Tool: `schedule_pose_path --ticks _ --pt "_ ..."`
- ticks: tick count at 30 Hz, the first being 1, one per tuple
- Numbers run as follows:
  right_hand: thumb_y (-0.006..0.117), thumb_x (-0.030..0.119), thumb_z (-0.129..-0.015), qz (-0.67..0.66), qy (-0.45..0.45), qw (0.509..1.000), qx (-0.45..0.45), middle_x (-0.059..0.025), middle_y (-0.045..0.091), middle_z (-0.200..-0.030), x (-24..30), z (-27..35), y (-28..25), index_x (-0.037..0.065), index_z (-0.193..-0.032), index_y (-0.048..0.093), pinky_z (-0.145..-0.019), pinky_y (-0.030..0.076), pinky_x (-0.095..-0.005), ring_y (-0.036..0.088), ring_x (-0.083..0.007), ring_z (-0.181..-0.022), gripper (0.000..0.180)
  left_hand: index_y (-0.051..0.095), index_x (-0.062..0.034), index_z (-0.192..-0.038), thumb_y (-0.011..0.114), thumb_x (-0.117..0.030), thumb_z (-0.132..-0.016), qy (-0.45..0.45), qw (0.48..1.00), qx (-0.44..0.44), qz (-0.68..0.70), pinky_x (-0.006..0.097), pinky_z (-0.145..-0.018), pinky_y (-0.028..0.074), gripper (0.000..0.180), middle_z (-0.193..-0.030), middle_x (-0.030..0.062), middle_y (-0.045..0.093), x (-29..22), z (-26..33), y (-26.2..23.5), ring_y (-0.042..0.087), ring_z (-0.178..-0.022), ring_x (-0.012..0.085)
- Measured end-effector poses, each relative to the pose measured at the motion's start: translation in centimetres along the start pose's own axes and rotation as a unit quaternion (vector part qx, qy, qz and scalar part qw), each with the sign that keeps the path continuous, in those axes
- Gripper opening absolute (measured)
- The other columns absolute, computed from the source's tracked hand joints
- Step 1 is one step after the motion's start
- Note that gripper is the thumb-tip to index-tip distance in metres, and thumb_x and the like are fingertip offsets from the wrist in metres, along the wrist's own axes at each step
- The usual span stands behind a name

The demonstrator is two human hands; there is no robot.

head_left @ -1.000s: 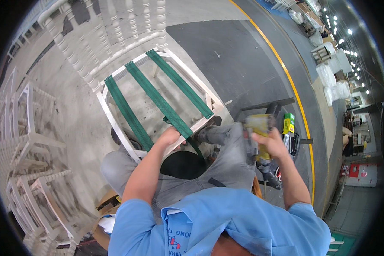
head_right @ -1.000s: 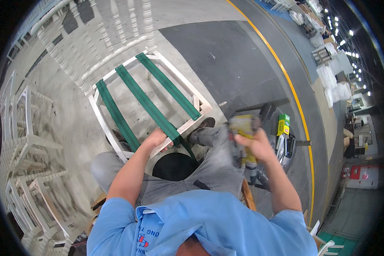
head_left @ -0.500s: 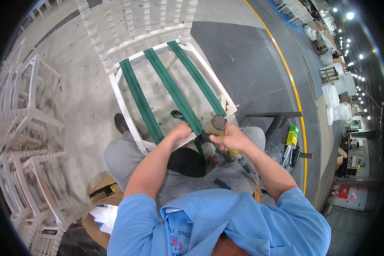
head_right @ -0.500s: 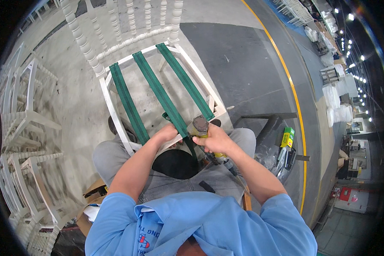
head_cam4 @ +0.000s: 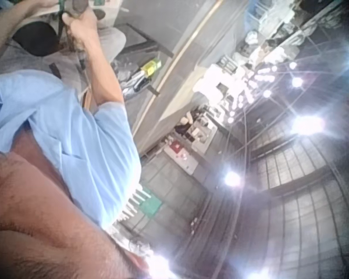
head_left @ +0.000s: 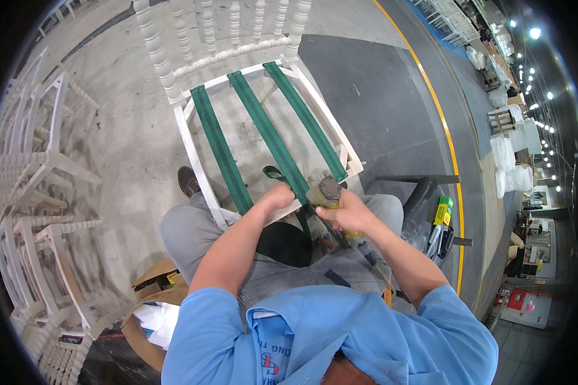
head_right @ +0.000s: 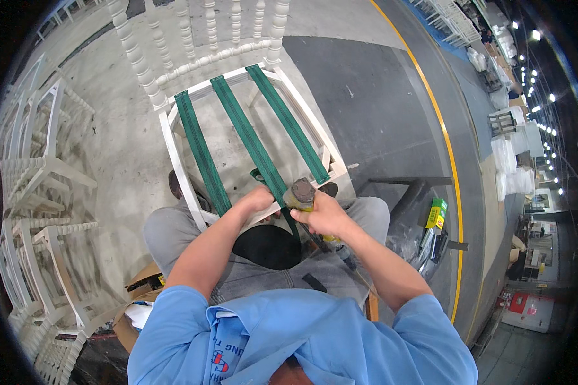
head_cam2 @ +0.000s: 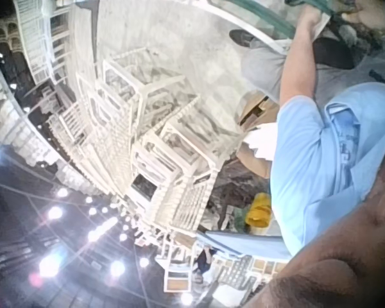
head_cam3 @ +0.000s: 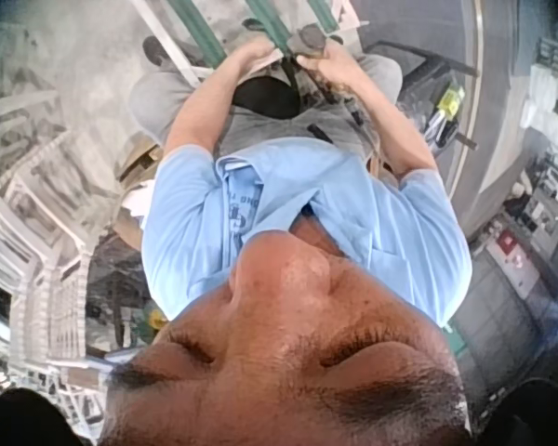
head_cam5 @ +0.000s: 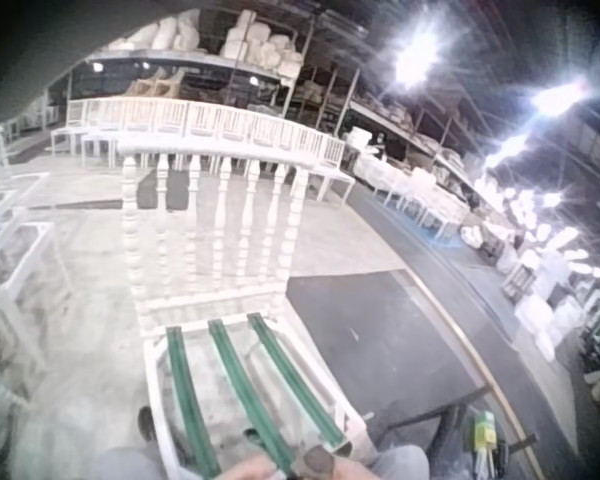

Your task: The person sits on the floor and attaches green straps to the seat frame of a white wooden chair. They use a staple gun to secure each strap in place, then cut the excess strap with scissors. The person repeats this process for multiple straps across the chair seat.

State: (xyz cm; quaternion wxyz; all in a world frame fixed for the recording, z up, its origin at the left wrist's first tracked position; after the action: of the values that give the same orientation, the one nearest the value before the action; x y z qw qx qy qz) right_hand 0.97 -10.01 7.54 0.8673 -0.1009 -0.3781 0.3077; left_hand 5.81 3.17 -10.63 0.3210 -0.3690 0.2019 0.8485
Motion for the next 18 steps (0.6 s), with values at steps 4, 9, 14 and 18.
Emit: schedule_pose_path --ticks 4,9,14,18 --pt "0.075 0.019 -0.094 -0.044 -0.020 0.999 0.006 -0.0030 0.064 -0.081 -0.1 0.3 0.9 -0.003 -0.116 0.062 -0.052 0.049 -0.0302 0.057 -0.0127 -0.056 0.034 0.074 -0.0053 -0.112 0.056 -0.022 -0.097 -0.005 1.000 0.011 0.002 0.039 -0.047 0.055 0.029 -0.088 0.0129 0.077 -0.9 0.5 0.6 0.069 -0.057 0.0240" --pt "0.073 0.016 -0.095 -0.065 -0.003 0.998 -0.015 -0.0033 0.065 -0.085 -0.4 2.2 -1.0 -0.001 -0.116 0.062 -0.051 0.047 -0.0288 0.057 -0.0121 -0.056 0.030 0.076 -0.0058 -0.109 0.059 -0.025 -0.096 -0.043 0.999 0.028 0.007 0.040 -0.048 0.055 0.028 -0.092 0.0137 0.077 -1.1 0.2 1.3 0.070 -0.060 0.0238" --pt "0.074 0.019 -0.097 -0.156 -0.100 0.982 -0.015 -0.0001 0.064 -0.085 -0.2 4.4 -4.3 0.005 -0.120 0.059 -0.050 0.045 -0.0254 0.057 -0.0085 -0.058 0.031 0.076 -0.0034 -0.103 0.062 -0.026 -0.096 0.015 0.978 -0.172 -0.119 0.039 -0.072 0.059 0.028 -0.097 0.0121 0.078 0.8 1.1 -4.3 0.073 -0.079 0.0216" --pt "0.073 0.020 -0.097 -0.208 -0.074 0.970 -0.103 0.0001 0.064 -0.085 -5.1 8.2 -8.6 0.004 -0.115 0.060 -0.050 0.044 -0.0254 0.057 -0.0089 -0.059 0.027 0.075 -0.0037 -0.104 0.062 -0.024 -0.096 0.110 0.899 -0.315 -0.282 0.036 -0.078 0.056 0.026 -0.091 0.0099 0.077 -4.0 5.7 -0.8 0.071 -0.080 0.0214"
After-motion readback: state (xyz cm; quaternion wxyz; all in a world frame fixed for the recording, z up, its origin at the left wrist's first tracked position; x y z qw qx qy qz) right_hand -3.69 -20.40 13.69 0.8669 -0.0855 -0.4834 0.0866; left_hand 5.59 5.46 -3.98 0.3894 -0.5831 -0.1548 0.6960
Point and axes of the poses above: each hand's wrist, its own z-axis away from the middle knuckle, its own y-axis out of the palm, x = y × z, the point moved 6 cm from there along -z, towards the middle knuckle
